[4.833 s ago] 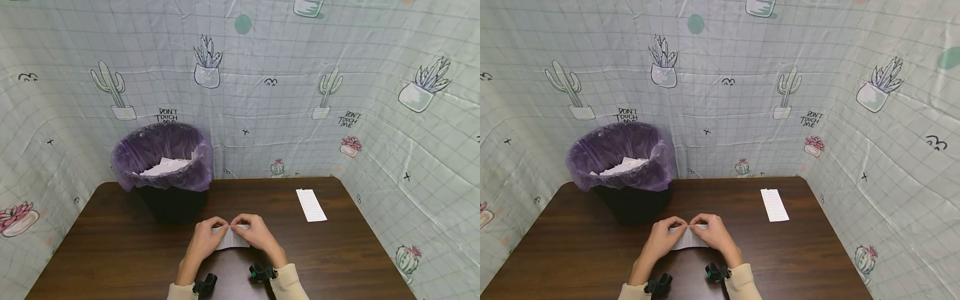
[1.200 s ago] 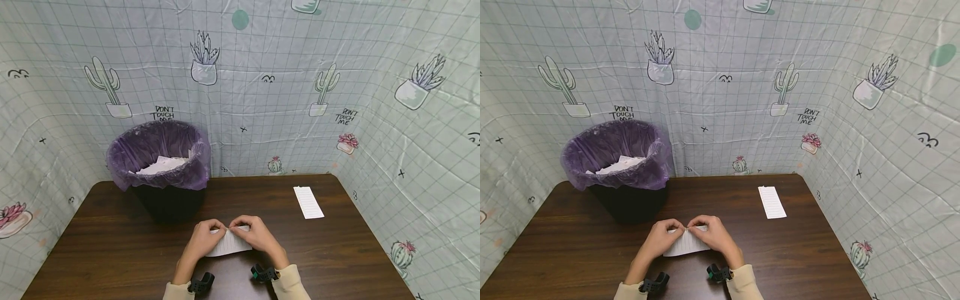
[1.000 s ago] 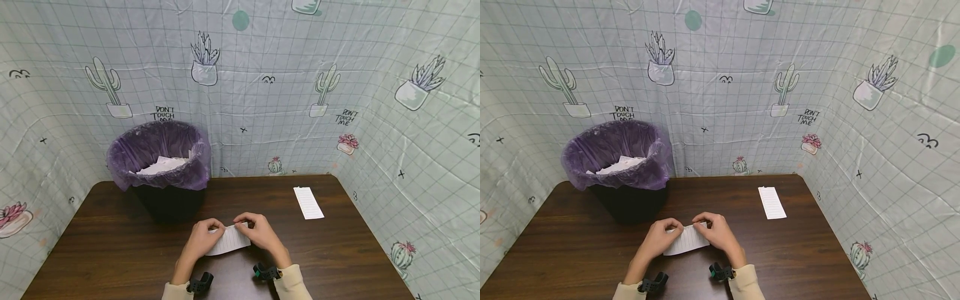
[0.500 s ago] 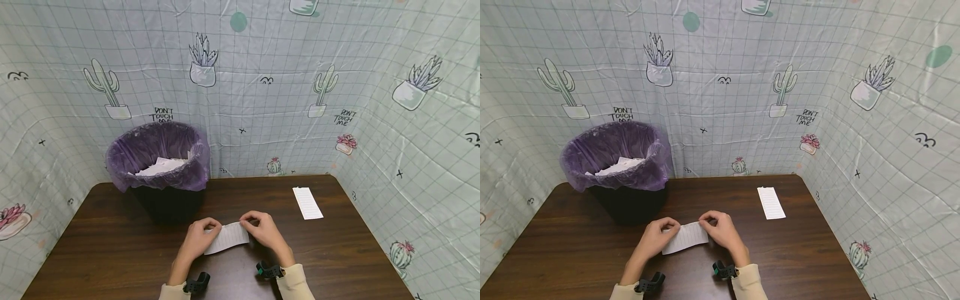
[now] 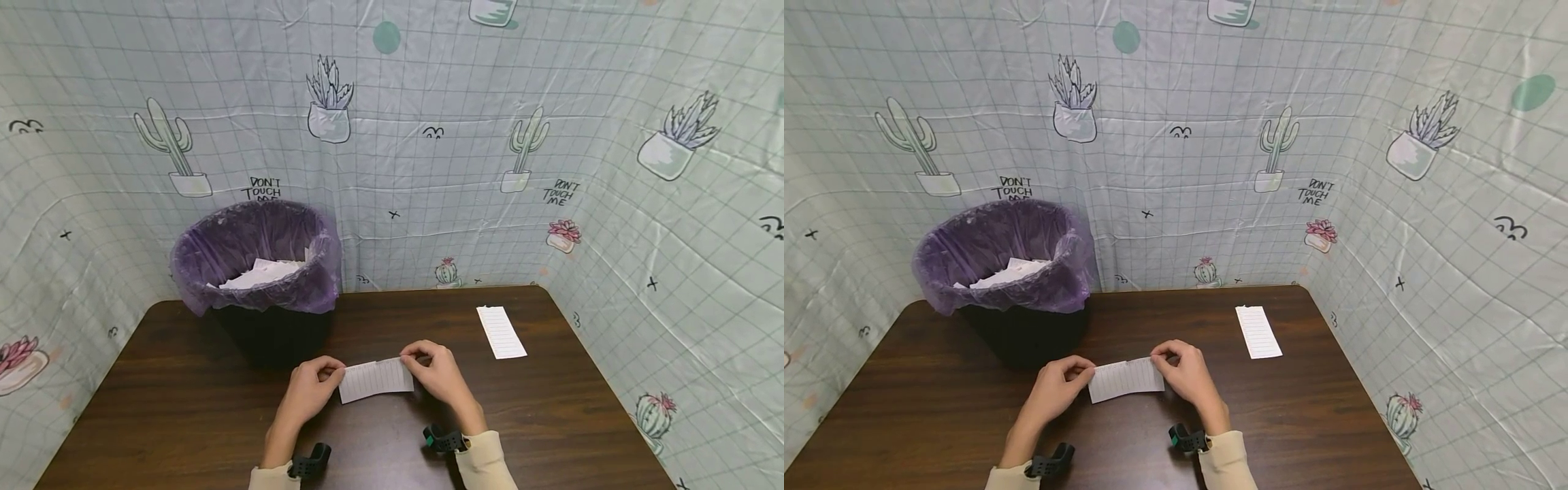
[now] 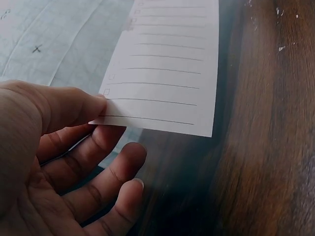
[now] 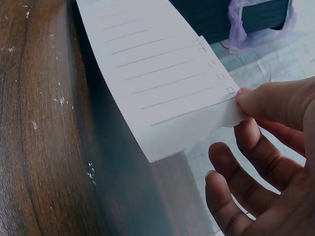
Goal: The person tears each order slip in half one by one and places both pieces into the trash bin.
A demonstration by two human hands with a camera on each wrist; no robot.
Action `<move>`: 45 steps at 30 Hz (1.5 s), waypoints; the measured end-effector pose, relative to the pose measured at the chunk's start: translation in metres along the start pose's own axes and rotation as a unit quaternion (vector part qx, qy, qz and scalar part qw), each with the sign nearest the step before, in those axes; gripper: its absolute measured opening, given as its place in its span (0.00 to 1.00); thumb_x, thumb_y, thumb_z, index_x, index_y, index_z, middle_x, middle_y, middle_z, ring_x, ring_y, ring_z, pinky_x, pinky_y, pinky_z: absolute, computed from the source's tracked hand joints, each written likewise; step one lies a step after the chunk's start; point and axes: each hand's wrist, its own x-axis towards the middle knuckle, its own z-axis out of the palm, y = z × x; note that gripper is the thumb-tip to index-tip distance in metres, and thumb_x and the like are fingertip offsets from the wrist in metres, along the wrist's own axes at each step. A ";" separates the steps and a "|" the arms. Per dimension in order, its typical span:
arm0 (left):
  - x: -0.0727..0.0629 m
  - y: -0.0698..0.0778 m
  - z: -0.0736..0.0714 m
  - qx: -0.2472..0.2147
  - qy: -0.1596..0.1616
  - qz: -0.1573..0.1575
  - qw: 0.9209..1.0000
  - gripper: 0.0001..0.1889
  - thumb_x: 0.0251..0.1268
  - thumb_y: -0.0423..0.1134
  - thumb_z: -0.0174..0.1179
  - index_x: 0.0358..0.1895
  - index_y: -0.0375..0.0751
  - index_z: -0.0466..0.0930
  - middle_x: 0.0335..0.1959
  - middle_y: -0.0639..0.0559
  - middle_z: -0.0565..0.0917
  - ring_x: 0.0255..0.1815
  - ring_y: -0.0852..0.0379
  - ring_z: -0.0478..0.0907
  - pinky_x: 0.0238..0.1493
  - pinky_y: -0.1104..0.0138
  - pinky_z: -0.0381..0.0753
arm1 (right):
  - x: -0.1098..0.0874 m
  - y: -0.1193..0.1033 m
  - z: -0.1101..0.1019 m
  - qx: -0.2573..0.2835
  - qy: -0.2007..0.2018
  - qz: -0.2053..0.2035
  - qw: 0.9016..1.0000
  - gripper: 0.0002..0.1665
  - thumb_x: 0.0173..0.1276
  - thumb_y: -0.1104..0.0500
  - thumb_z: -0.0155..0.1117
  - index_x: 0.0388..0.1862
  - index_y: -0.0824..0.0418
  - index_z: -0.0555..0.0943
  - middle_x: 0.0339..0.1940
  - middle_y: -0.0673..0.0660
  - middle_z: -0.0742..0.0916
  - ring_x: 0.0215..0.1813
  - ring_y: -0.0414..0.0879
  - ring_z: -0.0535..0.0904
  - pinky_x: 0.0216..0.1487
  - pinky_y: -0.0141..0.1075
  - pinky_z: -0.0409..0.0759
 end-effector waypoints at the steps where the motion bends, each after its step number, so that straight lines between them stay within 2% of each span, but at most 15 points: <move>1: 0.000 0.000 -0.001 0.002 0.000 0.000 1.000 0.03 0.69 0.33 0.66 0.37 0.42 0.89 0.31 0.54 0.87 0.31 0.63 0.80 0.37 0.70 0.79 | 0.000 0.000 0.000 -0.001 -0.002 0.005 1.000 0.02 0.70 0.62 0.70 0.36 0.57 0.88 0.35 0.52 0.90 0.37 0.38 0.83 0.42 0.31 0.83; 18: 0.000 -0.002 -0.005 0.018 0.001 -0.012 1.000 0.04 0.68 0.34 0.66 0.38 0.42 0.90 0.32 0.54 0.89 0.34 0.61 0.82 0.40 0.68 0.81 | -0.002 0.005 -0.001 -0.002 -0.030 0.036 0.999 0.03 0.72 0.59 0.69 0.38 0.54 0.88 0.36 0.50 0.90 0.37 0.41 0.85 0.40 0.33 0.82; 29: 0.000 -0.004 -0.003 0.015 -0.002 -0.020 1.000 0.04 0.68 0.34 0.66 0.38 0.42 0.90 0.34 0.53 0.89 0.35 0.60 0.83 0.40 0.66 0.81 | -0.002 0.007 0.000 -0.010 -0.042 0.055 0.998 0.03 0.72 0.60 0.69 0.38 0.55 0.88 0.34 0.50 0.89 0.33 0.37 0.78 0.37 0.32 0.77; 45: -0.002 -0.008 0.000 0.019 -0.011 -0.028 0.999 0.04 0.68 0.34 0.65 0.37 0.42 0.90 0.33 0.53 0.89 0.34 0.61 0.81 0.39 0.67 0.80 | -0.003 0.011 0.003 -0.015 -0.043 0.064 0.997 0.04 0.71 0.61 0.68 0.36 0.55 0.88 0.35 0.49 0.90 0.41 0.43 0.83 0.43 0.33 0.78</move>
